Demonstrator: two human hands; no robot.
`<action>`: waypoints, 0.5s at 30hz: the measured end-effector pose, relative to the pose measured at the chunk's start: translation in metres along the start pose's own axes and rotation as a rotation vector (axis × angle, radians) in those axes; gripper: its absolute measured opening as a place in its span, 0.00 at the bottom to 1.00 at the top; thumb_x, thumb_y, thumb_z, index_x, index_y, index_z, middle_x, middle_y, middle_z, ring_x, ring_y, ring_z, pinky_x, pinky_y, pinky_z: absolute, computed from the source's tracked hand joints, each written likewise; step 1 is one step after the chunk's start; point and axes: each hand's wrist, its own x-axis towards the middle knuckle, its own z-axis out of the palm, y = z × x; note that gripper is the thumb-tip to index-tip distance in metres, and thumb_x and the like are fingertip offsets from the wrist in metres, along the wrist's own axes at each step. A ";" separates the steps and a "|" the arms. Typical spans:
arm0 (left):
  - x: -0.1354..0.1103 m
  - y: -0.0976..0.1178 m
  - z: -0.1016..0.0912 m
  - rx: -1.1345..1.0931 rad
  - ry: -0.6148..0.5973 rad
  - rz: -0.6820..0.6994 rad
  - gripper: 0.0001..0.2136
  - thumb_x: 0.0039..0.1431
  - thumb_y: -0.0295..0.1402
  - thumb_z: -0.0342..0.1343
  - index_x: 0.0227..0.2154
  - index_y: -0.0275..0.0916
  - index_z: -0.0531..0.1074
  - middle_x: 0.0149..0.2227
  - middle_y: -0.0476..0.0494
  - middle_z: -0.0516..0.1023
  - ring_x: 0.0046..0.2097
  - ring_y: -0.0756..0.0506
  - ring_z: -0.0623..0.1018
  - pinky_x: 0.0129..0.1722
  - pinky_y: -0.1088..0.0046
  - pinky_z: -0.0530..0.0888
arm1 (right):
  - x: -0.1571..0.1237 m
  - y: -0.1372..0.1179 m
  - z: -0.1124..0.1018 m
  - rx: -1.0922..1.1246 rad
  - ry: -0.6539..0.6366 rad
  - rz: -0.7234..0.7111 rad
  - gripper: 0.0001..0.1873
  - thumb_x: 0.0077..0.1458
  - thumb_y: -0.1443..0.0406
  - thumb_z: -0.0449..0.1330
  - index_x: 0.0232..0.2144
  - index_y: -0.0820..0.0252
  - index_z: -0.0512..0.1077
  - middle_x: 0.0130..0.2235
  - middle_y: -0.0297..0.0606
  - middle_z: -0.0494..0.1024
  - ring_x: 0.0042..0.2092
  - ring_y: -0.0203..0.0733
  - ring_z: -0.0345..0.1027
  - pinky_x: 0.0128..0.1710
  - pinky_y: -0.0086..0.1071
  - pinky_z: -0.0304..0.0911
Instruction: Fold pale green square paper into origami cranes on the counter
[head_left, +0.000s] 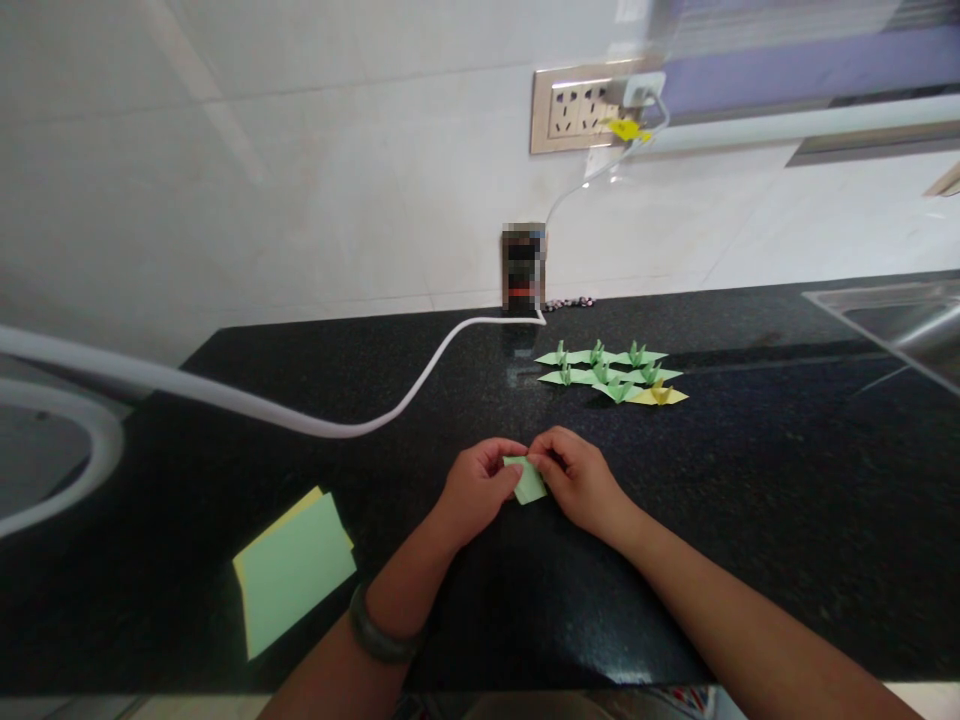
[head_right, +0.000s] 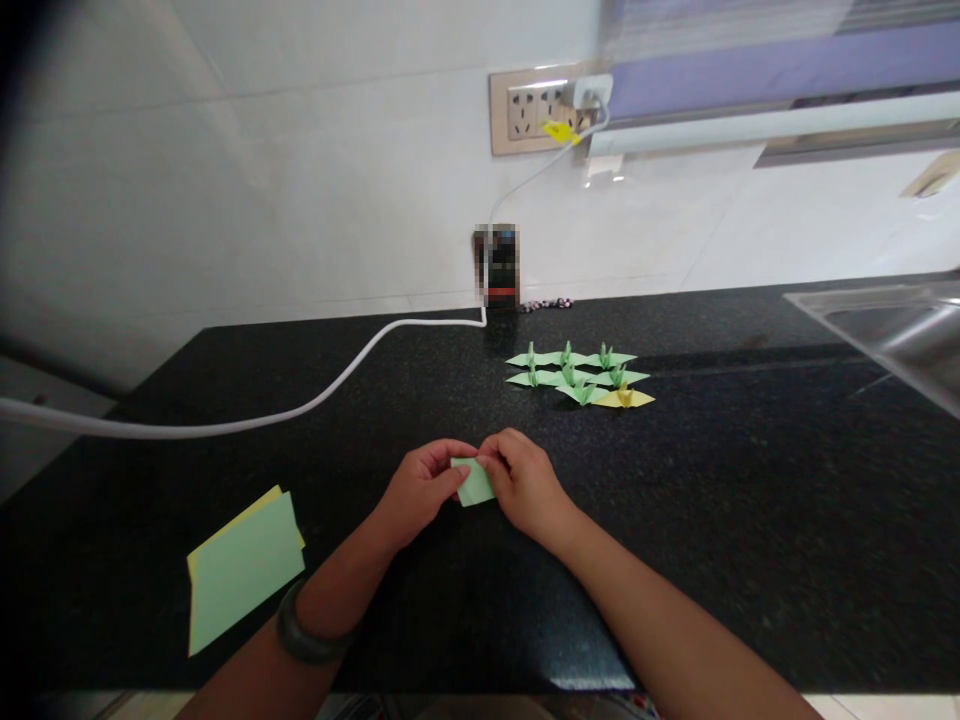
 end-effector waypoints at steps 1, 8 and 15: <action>0.000 -0.001 0.000 0.002 -0.008 0.017 0.10 0.46 0.31 0.53 0.34 0.35 0.68 0.25 0.48 0.72 0.25 0.52 0.69 0.25 0.77 0.66 | 0.000 0.001 0.001 0.020 0.021 0.036 0.05 0.50 0.69 0.51 0.25 0.60 0.66 0.26 0.35 0.67 0.29 0.35 0.61 0.29 0.29 0.58; 0.000 -0.001 -0.002 0.001 -0.025 0.073 0.10 0.49 0.32 0.52 0.35 0.35 0.68 0.34 0.43 0.74 0.35 0.48 0.73 0.34 0.74 0.69 | 0.005 0.007 0.005 0.534 0.074 0.308 0.07 0.50 0.62 0.53 0.26 0.62 0.64 0.21 0.31 0.66 0.23 0.32 0.60 0.23 0.27 0.58; -0.003 0.003 0.002 -0.100 -0.024 -0.042 0.10 0.48 0.35 0.53 0.31 0.33 0.67 0.25 0.47 0.74 0.24 0.51 0.74 0.24 0.77 0.69 | 0.003 0.008 0.006 0.315 0.170 0.192 0.05 0.49 0.64 0.54 0.27 0.60 0.67 0.25 0.34 0.67 0.27 0.34 0.61 0.27 0.30 0.61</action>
